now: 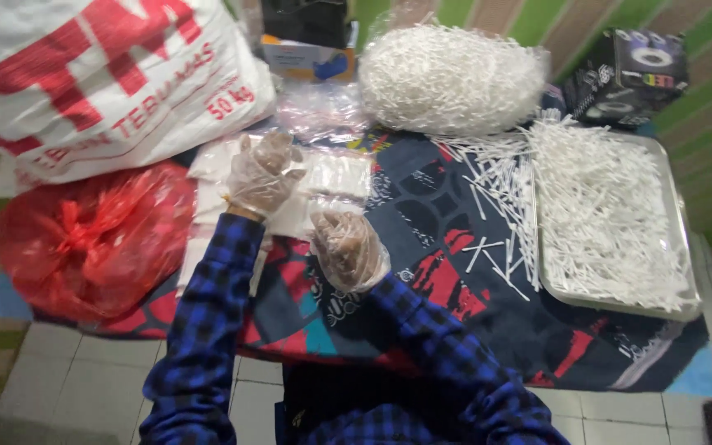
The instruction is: Packing small white sticks into individual plastic bags at a packing station.
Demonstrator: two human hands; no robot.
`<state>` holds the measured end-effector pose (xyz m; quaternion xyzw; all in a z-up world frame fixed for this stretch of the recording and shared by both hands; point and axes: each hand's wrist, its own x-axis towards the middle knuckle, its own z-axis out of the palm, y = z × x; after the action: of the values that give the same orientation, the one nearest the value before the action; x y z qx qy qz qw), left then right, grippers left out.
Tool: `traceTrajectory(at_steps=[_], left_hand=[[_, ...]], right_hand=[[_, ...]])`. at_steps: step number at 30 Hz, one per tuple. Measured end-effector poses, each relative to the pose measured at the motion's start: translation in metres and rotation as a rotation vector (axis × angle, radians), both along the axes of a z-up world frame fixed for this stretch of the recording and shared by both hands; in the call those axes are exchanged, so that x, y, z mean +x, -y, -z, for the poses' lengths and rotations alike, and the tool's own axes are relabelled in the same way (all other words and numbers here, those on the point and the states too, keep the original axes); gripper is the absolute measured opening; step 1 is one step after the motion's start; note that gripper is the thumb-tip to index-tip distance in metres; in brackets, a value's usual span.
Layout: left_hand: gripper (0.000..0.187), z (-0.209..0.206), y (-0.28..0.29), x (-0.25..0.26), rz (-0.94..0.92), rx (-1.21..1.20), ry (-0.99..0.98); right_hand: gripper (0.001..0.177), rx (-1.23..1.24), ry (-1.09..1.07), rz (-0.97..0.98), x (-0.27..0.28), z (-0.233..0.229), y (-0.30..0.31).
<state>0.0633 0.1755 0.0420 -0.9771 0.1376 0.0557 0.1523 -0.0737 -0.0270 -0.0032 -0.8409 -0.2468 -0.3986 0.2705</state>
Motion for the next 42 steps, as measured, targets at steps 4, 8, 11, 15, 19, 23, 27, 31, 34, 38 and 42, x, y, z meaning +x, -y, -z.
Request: traceTrajectory(at_steps=[4,8,11,15,19,23,27,31,34,38,42], left_hand=[[0.035,-0.039,0.041,-0.024,-0.088,-0.378,0.057],[0.016,-0.037,0.081,-0.028,0.132,-0.651,0.213],[0.013,-0.049,0.124,-0.036,0.249,-0.635,0.162],[0.02,-0.015,0.176,-0.029,0.206,-0.622,0.005],[0.024,-0.019,0.221,-0.048,0.237,-0.67,-0.076],[0.031,-0.021,0.252,-0.06,0.169,-0.652,-0.186],[0.039,0.018,0.265,-0.057,0.149,-0.664,-0.186],[0.043,0.037,0.27,-0.054,0.116,-0.618,-0.19],[0.044,0.048,0.27,-0.054,0.099,-0.677,-0.189],[0.039,0.041,0.264,-0.064,0.182,-0.789,-0.03],[0.039,0.035,0.265,-0.066,0.165,-0.717,-0.016]], right_hand=[[0.045,-0.134,-0.059,0.108,0.014,-0.017,0.05],[0.05,-0.266,-0.121,0.196,0.028,-0.038,0.105],[0.053,-0.352,-0.166,0.251,0.045,-0.057,0.147],[0.057,-0.43,-0.208,0.306,0.064,-0.072,0.185],[0.078,-0.465,-0.628,0.532,0.087,-0.082,0.215],[0.09,-0.473,-0.843,0.581,0.109,-0.08,0.234],[0.078,-0.447,-0.807,0.579,0.121,-0.068,0.235],[0.039,-0.652,-0.47,0.697,0.139,-0.026,0.254],[0.023,-0.733,-0.381,0.71,0.136,-0.011,0.257],[0.016,-0.632,-0.42,0.733,0.108,-0.029,0.246],[0.027,-0.507,-0.592,0.684,0.081,-0.043,0.248]])
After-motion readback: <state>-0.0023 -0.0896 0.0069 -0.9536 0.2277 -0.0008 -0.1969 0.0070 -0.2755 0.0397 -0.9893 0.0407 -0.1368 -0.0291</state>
